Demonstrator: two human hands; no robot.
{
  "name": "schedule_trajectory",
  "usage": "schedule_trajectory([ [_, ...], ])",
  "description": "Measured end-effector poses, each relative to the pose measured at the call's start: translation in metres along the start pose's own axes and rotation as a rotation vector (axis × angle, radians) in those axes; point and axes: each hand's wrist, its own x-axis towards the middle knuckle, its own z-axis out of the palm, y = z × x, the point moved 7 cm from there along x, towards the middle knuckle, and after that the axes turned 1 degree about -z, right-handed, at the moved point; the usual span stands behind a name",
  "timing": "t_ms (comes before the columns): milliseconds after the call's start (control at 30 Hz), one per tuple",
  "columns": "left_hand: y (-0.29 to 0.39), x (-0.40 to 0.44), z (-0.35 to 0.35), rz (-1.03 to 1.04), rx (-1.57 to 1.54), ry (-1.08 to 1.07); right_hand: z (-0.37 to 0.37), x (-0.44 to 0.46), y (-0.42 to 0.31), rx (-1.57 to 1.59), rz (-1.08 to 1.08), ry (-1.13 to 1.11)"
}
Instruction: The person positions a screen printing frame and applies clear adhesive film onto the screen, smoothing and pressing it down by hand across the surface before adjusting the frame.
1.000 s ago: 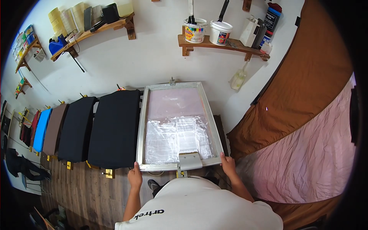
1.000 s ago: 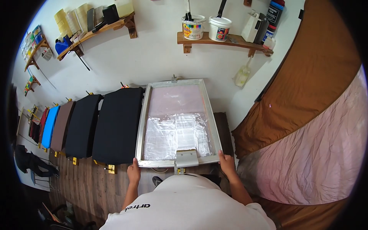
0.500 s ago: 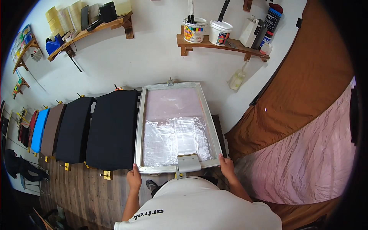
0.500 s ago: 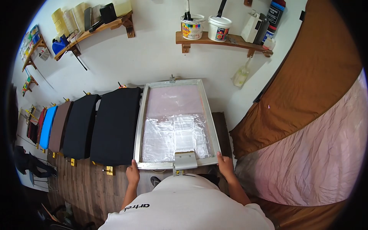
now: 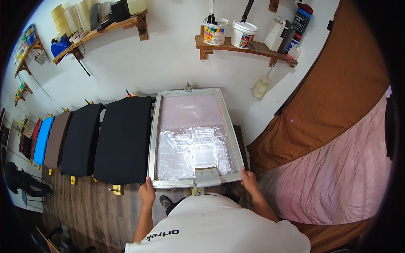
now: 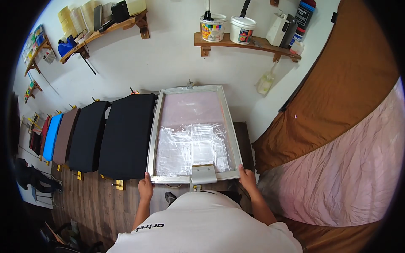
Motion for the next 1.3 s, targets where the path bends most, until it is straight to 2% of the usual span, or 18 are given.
schedule_trajectory([
  [233,0.002,-0.004,0.001,0.014,-0.041,0.026,0.004,0.005,0.016,-0.043,-0.009,0.01],
  [400,-0.004,-0.004,-0.004,0.018,0.015,0.001,0.001,0.003,0.01,-0.021,-0.127,0.096],
  [733,-0.011,-0.001,0.003,0.058,0.002,-0.034,0.007,0.006,0.025,0.011,-0.14,0.147],
  [967,-0.018,-0.005,0.008,0.051,-0.018,-0.047,0.016,0.0,0.029,-0.057,-0.04,0.072],
  [1067,-0.031,0.002,0.019,0.058,-0.071,-0.063,0.018,0.001,0.028,-0.002,-0.128,0.131],
  [1133,-0.04,0.004,0.024,0.03,-0.104,-0.066,0.02,0.0,0.032,-0.097,-0.01,0.063],
  [1300,-0.05,0.006,0.033,0.031,-0.076,-0.08,0.031,0.006,0.05,-0.11,-0.009,0.08],
])
